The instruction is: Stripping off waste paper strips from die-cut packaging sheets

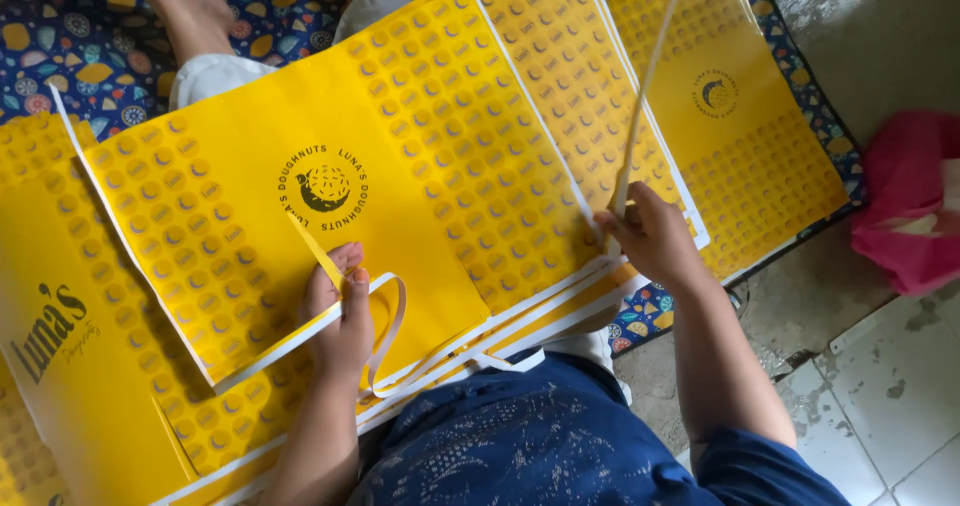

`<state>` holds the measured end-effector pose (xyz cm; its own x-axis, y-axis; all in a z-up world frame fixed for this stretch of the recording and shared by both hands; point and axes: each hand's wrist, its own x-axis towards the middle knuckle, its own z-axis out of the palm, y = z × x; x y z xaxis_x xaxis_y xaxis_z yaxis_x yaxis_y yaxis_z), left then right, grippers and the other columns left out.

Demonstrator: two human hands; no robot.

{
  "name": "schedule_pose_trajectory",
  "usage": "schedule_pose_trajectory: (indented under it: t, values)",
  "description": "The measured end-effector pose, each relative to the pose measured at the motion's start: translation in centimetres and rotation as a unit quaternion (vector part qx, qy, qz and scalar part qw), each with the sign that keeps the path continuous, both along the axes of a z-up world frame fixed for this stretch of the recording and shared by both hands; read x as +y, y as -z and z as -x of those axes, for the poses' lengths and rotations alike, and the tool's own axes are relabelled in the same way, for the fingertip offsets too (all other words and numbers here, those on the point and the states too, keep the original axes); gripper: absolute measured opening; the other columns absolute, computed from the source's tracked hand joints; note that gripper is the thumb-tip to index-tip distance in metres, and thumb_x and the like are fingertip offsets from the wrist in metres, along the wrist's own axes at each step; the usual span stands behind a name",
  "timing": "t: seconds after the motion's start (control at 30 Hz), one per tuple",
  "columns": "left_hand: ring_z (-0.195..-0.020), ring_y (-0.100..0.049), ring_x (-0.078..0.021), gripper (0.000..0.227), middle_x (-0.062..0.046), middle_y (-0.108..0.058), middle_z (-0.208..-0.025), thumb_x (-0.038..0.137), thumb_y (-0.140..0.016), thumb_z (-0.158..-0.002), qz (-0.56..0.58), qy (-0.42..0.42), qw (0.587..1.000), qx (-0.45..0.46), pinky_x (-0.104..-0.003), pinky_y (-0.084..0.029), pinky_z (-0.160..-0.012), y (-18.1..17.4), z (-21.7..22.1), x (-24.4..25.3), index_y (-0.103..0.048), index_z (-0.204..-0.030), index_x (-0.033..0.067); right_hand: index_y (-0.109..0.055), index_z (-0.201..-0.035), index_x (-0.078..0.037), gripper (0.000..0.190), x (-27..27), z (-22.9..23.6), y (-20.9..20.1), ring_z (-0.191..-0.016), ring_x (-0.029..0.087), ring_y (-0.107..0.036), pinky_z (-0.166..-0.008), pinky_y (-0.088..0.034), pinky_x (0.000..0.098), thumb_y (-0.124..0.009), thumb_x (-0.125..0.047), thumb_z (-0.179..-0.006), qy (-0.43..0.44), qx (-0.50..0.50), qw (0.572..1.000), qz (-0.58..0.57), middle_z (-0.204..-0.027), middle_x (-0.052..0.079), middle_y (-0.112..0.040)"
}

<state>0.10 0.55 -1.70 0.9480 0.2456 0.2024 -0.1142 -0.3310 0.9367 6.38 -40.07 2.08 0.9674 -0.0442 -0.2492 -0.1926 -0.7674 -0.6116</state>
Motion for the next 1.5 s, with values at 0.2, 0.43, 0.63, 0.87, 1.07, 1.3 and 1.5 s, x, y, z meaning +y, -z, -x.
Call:
schedule_pose_trajectory:
  t: [0.2,0.43,0.63,0.87,1.07,1.3,1.5]
  values:
    - [-0.12,-0.066,-0.0331,0.032,-0.017,-0.069,-0.12,0.023,-0.059,-0.106,0.011,-0.005,1.0,-0.008,-0.043,-0.054,-0.101,0.3,0.0,-0.1,-0.063,-0.128,0.0001,-0.032,-0.155,0.001,0.107,4.3,1.8,-5.8,-0.117,0.05,-0.052,-0.099,-0.042,0.06,-0.092,-0.019,-0.069,-0.097,-0.178,0.979,-0.011,-0.132,0.028,-0.057]
    - [-0.122,-0.064,-0.0328,0.039,-0.019,-0.068,-0.127,0.035,-0.051,-0.109,0.153,0.041,0.986,0.052,-0.046,-0.052,-0.103,0.5,0.0,0.7,-0.059,-0.131,0.004,-0.069,-0.109,-0.023,0.052,10.1,3.7,-2.9,-0.135,0.026,-0.055,-0.111,-0.033,0.0573,-0.081,-0.061,-0.076,-0.4,-0.325,0.853,0.085,-0.13,-0.001,-0.067]
    - [-0.098,-0.077,-0.0339,0.041,-0.018,-0.071,-0.12,0.048,-0.049,-0.103,0.459,0.021,0.887,0.054,-0.041,-0.067,-0.076,-8.3,2.4,4.5,-0.059,-0.128,0.0158,-0.07,-0.101,-0.02,0.044,13.0,3.5,-2.2,-0.123,0.028,-0.064,-0.105,-0.044,0.0535,-0.076,-0.061,-0.086,-0.435,-0.367,0.821,0.045,-0.113,0.002,-0.07]
    - [-0.086,-0.072,-0.0378,0.03,-0.017,-0.072,-0.118,0.034,-0.051,-0.118,0.594,0.06,0.798,-0.086,-0.054,-0.063,-0.07,-14.0,7.3,9.5,-0.065,-0.132,0.0107,-0.076,-0.105,-0.022,0.015,12.6,2.9,-4.4,-0.121,0.033,-0.064,-0.096,-0.046,0.0506,-0.068,-0.032,-0.098,-0.507,-0.348,0.788,0.004,-0.116,0.002,-0.072]
    - [-0.105,-0.072,-0.0334,0.031,-0.015,-0.072,-0.125,0.032,-0.053,-0.123,0.661,0.038,0.739,-0.123,-0.044,-0.063,-0.087,-11.7,7.1,10.2,-0.072,-0.14,0.013,-0.056,-0.099,0.001,0.012,12.2,3.2,-3.4,-0.116,0.034,-0.07,-0.099,-0.05,0.0548,-0.051,-0.01,-0.103,-0.49,-0.335,0.803,-0.058,-0.108,0.02,-0.071]
    - [-0.146,-0.047,-0.0297,0.07,-0.011,-0.052,-0.155,0.056,-0.045,-0.098,0.391,0.003,0.92,-0.04,-0.046,-0.039,-0.118,-6.6,4.3,3.7,-0.042,-0.155,0.0148,-0.06,-0.132,-0.004,0.034,11.2,2.6,-1.8,-0.115,0.031,-0.071,-0.099,-0.053,0.048,-0.058,-0.001,-0.098,-0.405,-0.253,0.874,-0.087,-0.132,0.012,-0.07]
    - [-0.152,-0.017,-0.0491,0.128,-0.023,-0.019,-0.168,0.092,-0.063,-0.068,-0.517,0.104,0.842,0.113,-0.073,-0.012,-0.117,-3.9,5.2,-2.1,-0.03,-0.16,0.0105,-0.054,-0.126,0.007,0.034,10.5,0.6,-4.3,-0.104,0.03,-0.077,-0.083,-0.066,0.0322,-0.033,0.007,-0.099,-0.258,-0.277,0.901,-0.21,-0.126,0.019,-0.07]
